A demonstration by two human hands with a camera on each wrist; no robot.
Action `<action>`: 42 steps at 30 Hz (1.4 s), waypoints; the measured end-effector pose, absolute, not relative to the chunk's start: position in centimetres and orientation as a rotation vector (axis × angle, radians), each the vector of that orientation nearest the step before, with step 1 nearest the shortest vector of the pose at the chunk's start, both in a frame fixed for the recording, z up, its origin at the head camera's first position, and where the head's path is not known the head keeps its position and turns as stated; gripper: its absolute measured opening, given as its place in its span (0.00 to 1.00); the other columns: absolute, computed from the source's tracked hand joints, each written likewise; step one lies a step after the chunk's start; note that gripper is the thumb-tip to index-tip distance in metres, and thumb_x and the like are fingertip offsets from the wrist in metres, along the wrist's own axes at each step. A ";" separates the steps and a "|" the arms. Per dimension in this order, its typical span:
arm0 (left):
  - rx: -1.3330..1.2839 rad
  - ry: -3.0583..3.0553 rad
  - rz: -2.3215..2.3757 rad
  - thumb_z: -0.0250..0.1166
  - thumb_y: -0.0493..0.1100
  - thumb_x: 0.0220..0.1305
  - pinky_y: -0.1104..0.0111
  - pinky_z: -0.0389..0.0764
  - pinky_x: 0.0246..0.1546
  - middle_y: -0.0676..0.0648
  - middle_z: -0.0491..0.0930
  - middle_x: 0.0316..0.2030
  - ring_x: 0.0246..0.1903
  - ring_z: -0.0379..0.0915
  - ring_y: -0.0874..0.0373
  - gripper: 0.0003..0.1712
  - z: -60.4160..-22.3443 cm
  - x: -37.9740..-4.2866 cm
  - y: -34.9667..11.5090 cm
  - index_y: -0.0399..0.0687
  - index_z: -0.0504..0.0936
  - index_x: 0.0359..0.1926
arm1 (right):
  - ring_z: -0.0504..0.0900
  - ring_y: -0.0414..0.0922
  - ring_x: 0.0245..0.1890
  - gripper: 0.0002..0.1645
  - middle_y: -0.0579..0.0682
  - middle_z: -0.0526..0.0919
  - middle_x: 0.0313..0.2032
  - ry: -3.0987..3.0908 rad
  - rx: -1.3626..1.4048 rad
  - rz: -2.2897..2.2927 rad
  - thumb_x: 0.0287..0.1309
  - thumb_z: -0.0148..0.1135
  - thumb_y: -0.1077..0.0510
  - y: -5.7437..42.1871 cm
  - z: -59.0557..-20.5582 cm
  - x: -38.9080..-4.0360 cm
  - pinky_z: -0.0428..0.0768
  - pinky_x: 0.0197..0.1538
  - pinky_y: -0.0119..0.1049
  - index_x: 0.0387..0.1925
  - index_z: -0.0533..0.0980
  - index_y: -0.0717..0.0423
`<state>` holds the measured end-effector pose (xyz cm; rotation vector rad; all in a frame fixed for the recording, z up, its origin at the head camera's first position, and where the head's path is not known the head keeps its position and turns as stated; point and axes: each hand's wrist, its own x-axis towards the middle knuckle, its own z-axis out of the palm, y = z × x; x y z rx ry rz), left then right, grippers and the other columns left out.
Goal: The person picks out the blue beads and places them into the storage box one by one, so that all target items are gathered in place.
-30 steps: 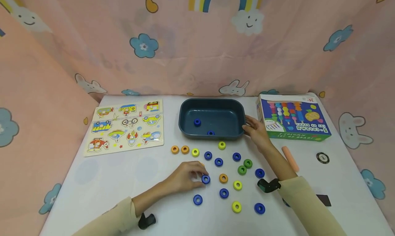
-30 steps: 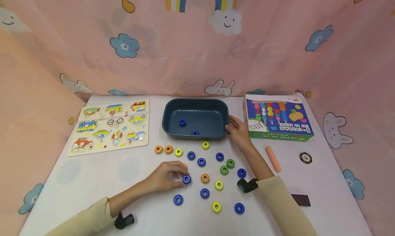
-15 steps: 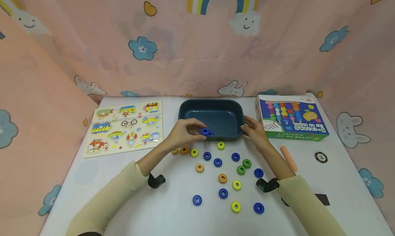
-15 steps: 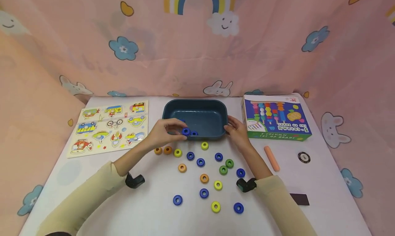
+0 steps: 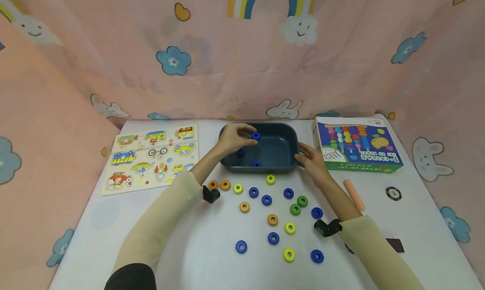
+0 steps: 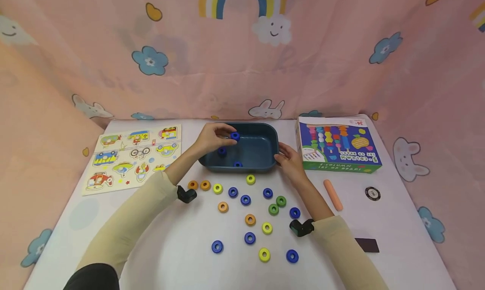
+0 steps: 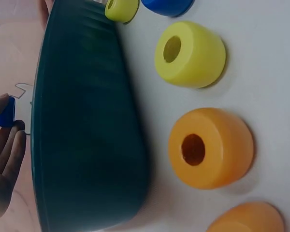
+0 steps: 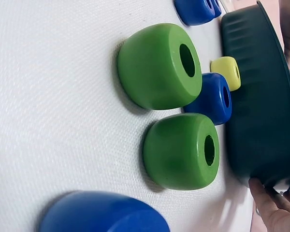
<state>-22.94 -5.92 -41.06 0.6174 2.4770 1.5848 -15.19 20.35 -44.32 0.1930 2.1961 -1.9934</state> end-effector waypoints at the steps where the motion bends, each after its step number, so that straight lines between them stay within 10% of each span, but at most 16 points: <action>1: 0.620 2.474 1.589 0.74 0.37 0.47 0.69 0.79 0.36 0.49 0.82 0.38 0.38 0.77 0.56 0.19 -41.1 -23.0 -5.9 0.43 0.83 0.43 | 0.64 0.53 0.62 0.31 0.60 0.59 0.65 2.197 0.196 -1.991 0.65 0.47 0.67 20.3 -44.3 -15.2 0.71 0.57 0.43 0.68 0.53 0.62; 14: 0.729 2.377 1.667 0.73 0.37 0.49 0.57 0.75 0.49 0.42 0.78 0.48 0.49 0.73 0.48 0.27 -40.9 -22.0 -7.1 0.39 0.78 0.52 | 0.64 0.52 0.61 0.32 0.60 0.59 0.66 2.197 0.206 -1.962 0.66 0.47 0.65 20.3 -44.4 -15.4 0.71 0.57 0.43 0.69 0.52 0.61; 26: 0.943 2.175 1.732 0.69 0.28 0.49 0.48 0.75 0.45 0.35 0.76 0.46 0.44 0.71 0.36 0.25 -37.8 -14.1 -9.2 0.28 0.75 0.51 | 0.63 0.53 0.62 0.32 0.60 0.58 0.66 2.198 0.190 -1.965 0.66 0.47 0.65 20.4 -44.3 -15.4 0.70 0.58 0.44 0.69 0.52 0.61; 42: 0.998 2.018 1.412 0.75 0.39 0.44 0.66 0.79 0.38 0.50 0.80 0.42 0.37 0.76 0.55 0.24 -45.5 -4.6 -10.5 0.44 0.81 0.47 | 0.63 0.53 0.62 0.31 0.60 0.59 0.65 2.191 0.203 -1.951 0.66 0.46 0.66 20.3 -44.0 -15.4 0.69 0.59 0.44 0.69 0.53 0.61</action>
